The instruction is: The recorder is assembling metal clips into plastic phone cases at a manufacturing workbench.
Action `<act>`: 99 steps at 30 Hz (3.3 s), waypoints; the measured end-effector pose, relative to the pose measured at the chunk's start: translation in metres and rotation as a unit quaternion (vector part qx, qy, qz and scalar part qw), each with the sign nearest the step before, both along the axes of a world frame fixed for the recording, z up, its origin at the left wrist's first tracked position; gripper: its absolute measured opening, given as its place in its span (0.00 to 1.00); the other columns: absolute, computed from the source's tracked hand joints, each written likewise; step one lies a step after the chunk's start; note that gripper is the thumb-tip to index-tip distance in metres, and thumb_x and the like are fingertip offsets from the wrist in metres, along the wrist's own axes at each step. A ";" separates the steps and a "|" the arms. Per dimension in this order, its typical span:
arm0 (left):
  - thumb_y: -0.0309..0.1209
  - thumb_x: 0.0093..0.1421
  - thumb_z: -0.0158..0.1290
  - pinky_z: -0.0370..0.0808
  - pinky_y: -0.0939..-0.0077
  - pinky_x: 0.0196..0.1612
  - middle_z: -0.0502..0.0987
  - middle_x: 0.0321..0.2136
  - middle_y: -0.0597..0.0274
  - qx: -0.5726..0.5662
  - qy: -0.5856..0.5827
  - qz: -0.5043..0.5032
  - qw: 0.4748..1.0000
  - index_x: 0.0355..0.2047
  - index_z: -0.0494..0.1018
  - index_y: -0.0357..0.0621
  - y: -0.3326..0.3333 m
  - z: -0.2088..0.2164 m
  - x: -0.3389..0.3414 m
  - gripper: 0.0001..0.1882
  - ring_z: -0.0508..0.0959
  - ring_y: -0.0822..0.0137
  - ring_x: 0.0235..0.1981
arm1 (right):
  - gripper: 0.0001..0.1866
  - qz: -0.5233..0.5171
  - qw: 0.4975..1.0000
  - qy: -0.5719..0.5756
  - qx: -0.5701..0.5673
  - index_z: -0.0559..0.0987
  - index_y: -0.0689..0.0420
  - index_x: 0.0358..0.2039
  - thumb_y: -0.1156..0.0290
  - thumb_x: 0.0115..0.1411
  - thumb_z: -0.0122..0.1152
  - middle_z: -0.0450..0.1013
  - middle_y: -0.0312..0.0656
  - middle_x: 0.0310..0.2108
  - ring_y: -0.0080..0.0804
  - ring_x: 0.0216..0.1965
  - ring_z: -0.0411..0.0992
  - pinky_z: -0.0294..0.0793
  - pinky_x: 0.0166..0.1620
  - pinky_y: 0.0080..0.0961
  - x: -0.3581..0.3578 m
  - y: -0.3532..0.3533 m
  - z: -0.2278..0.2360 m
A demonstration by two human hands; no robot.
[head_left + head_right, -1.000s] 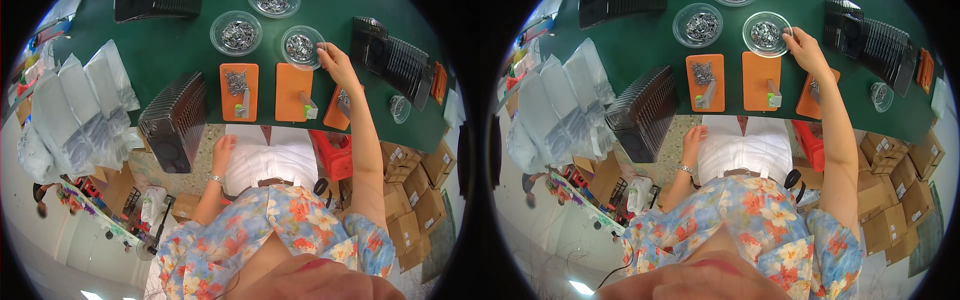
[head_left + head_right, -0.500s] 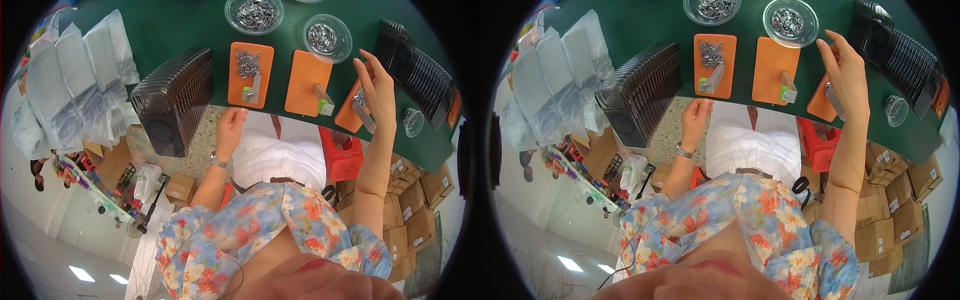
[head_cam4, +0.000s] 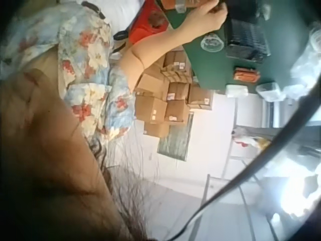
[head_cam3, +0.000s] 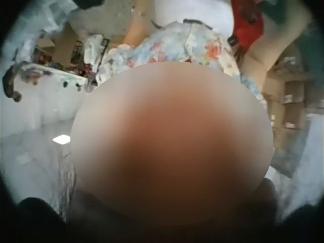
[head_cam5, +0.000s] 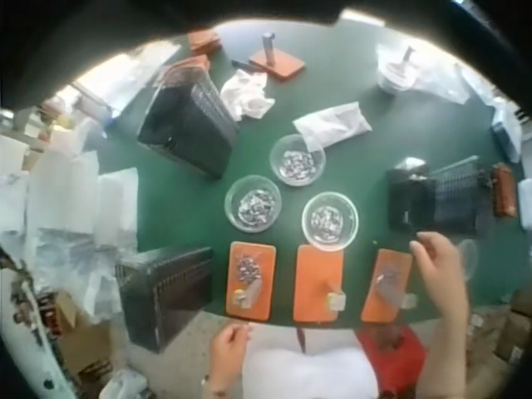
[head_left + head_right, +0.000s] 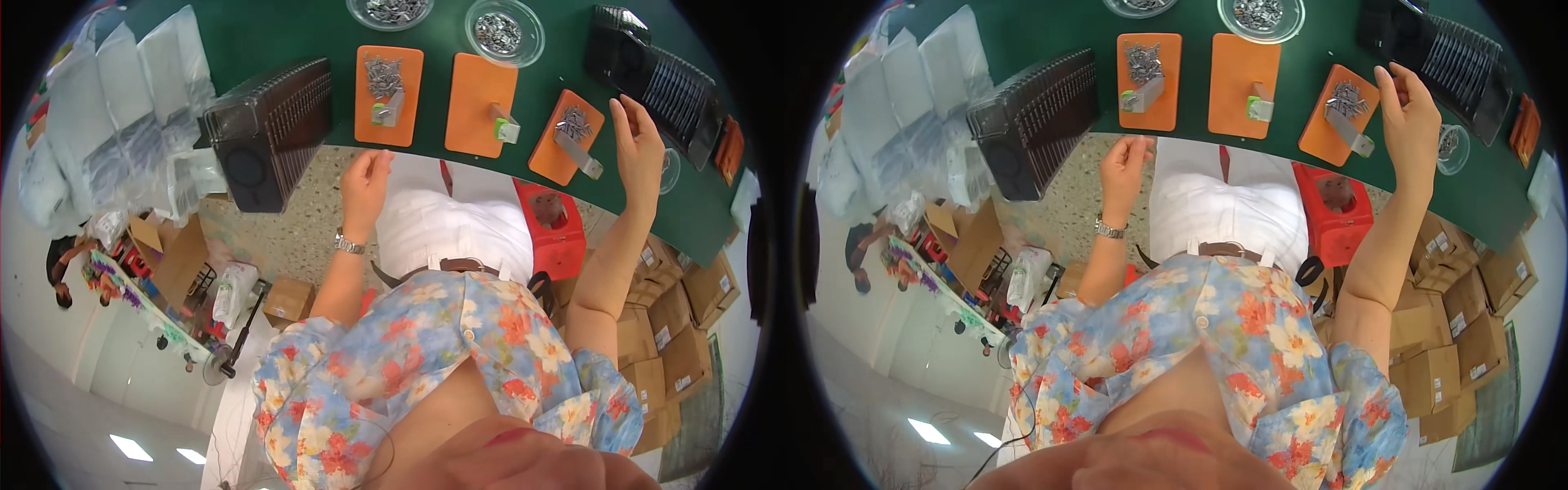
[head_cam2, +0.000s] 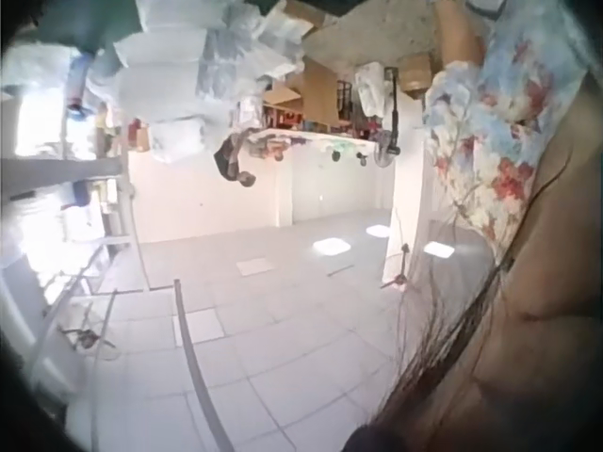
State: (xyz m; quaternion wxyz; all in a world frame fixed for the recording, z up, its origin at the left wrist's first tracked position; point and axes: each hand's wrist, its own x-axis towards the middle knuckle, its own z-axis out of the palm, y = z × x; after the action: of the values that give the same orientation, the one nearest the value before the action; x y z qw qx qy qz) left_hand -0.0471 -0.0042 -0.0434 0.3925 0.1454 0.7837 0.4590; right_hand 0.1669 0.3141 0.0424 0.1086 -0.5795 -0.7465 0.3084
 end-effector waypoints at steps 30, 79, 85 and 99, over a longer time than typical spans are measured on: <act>0.31 0.65 0.51 0.73 0.81 0.37 0.79 0.34 0.63 0.193 -0.228 -0.097 0.949 0.39 0.76 0.37 0.059 0.059 0.028 0.10 0.76 0.76 0.34 | 0.53 0.110 0.863 0.388 -0.304 0.61 0.65 0.61 0.42 0.43 0.70 0.74 0.47 0.41 0.21 0.24 0.70 0.68 0.25 0.13 -0.043 -0.026 0.023; 0.39 0.57 0.61 0.69 0.84 0.41 0.71 0.40 0.67 0.200 -0.292 -0.028 0.935 0.52 0.66 0.37 0.032 0.029 -0.038 0.28 0.70 0.80 0.37 | 0.04 0.182 0.906 0.380 -0.034 0.79 0.64 0.34 0.79 0.57 0.63 0.72 0.39 0.36 0.21 0.34 0.69 0.68 0.38 0.16 -0.141 -0.137 -0.061; 0.41 0.56 0.62 0.69 0.85 0.38 0.71 0.36 0.68 0.196 -0.264 -0.043 0.944 0.51 0.66 0.36 0.039 0.028 -0.041 0.30 0.70 0.81 0.35 | 0.05 0.282 0.894 0.333 0.104 0.78 0.65 0.35 0.79 0.58 0.62 0.73 0.41 0.38 0.23 0.35 0.69 0.68 0.38 0.17 -0.144 -0.127 -0.051; 0.39 0.61 0.55 0.76 0.77 0.41 0.73 0.46 0.58 0.159 -0.194 -0.095 0.963 0.59 0.63 0.38 0.032 0.019 -0.045 0.29 0.76 0.72 0.40 | 0.06 0.346 0.706 0.616 0.032 0.69 0.59 0.26 0.75 0.56 0.58 0.62 0.46 0.30 0.42 0.34 0.62 0.64 0.37 0.32 -0.195 -0.112 -0.050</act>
State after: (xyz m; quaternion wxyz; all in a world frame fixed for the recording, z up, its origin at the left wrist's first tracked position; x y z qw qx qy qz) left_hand -0.0919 0.0275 -0.0242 0.5506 0.1875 0.5917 0.5582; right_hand -0.0278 0.2022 -0.0072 0.4486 0.0428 -0.6709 0.5889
